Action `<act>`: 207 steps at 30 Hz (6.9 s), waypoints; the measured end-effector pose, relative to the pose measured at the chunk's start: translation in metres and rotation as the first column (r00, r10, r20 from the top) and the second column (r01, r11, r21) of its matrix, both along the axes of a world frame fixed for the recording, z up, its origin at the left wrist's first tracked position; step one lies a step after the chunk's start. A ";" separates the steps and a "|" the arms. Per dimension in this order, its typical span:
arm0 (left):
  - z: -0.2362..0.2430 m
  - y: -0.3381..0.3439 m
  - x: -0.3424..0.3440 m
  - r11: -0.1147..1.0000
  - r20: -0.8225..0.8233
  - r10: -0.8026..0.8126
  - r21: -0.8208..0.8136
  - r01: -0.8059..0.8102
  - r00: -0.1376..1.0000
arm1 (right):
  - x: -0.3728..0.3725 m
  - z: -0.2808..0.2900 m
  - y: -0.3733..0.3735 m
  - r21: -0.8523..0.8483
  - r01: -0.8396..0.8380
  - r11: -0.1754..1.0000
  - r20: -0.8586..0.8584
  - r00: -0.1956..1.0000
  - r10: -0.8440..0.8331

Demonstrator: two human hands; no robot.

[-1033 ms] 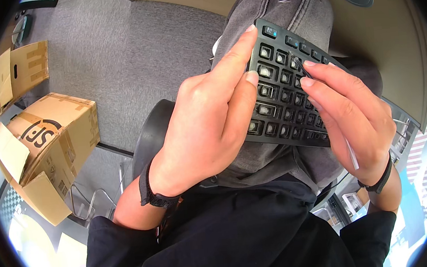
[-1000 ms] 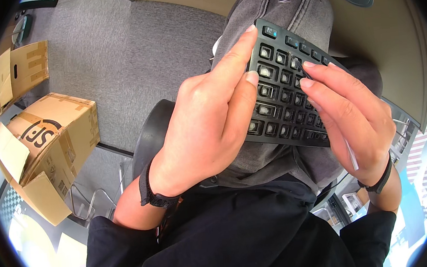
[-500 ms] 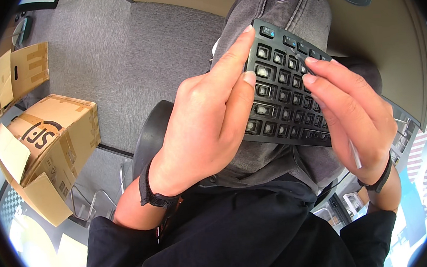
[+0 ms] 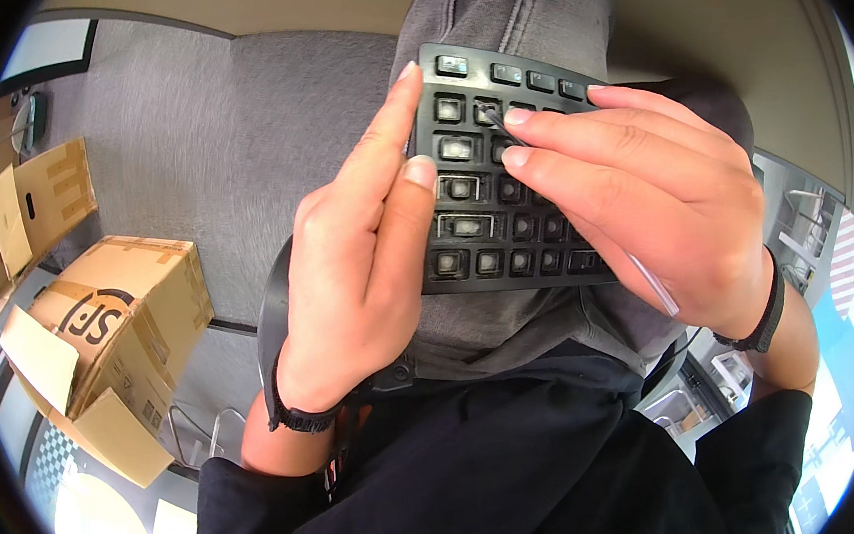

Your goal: Repairing and cleaning mechanical keyboard stabilizers and keys.

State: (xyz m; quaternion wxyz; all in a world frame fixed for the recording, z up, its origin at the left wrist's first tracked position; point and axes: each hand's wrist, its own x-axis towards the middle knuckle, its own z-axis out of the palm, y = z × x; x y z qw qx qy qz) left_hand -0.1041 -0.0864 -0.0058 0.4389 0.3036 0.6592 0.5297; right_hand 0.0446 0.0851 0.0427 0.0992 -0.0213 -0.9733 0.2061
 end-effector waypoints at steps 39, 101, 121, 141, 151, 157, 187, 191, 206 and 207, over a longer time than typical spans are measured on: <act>-0.003 0.002 0.001 0.993 -0.280 -0.060 -0.114 0.029 0.958 | 0.031 0.007 0.020 -0.357 0.277 0.892 0.077 0.960 -0.267; -0.004 0.010 0.013 0.975 -0.271 0.025 -0.205 -0.082 0.962 | 0.056 -0.049 -0.021 -0.191 0.184 0.964 -0.327 0.914 -0.239; -0.016 0.004 -0.002 0.898 -0.625 0.074 0.380 0.220 0.777 | 0.063 -0.034 -0.039 -0.834 0.096 0.543 -0.176 0.887 -0.427; -0.004 0.003 0.000 0.870 -0.588 -0.113 0.331 0.365 0.801 | 0.069 -0.028 -0.038 -0.913 0.035 0.405 -0.161 0.884 -0.440; -0.013 -0.010 -0.020 0.906 -0.372 0.380 0.333 -0.261 0.847 | 0.083 -0.032 -0.014 -0.678 0.418 0.604 -0.072 0.781 -0.620; -0.010 -0.029 -0.032 0.943 -0.185 0.196 0.305 -0.134 0.963 | 0.075 -0.024 -0.010 -0.578 0.430 0.693 -0.054 0.828 -0.559; 0.006 0.012 0.008 0.829 -0.652 -0.201 0.284 0.481 0.731 | 0.074 -0.038 -0.047 -0.790 0.036 0.612 -0.260 0.884 -0.388; -0.003 0.004 0.005 0.886 -0.604 -0.088 0.316 0.340 0.792 | 0.085 -0.032 -0.036 -0.849 0.068 0.524 -0.221 0.856 -0.468; -0.006 -0.004 0.001 0.987 -0.451 0.135 0.138 -0.081 0.882 | 0.081 -0.021 0.000 -0.347 0.393 0.852 -0.056 0.898 -0.437; -0.007 -0.004 0.002 0.987 -0.454 0.136 0.136 -0.082 0.881 | 0.077 -0.017 0.002 -0.350 0.390 0.852 -0.058 0.898 -0.435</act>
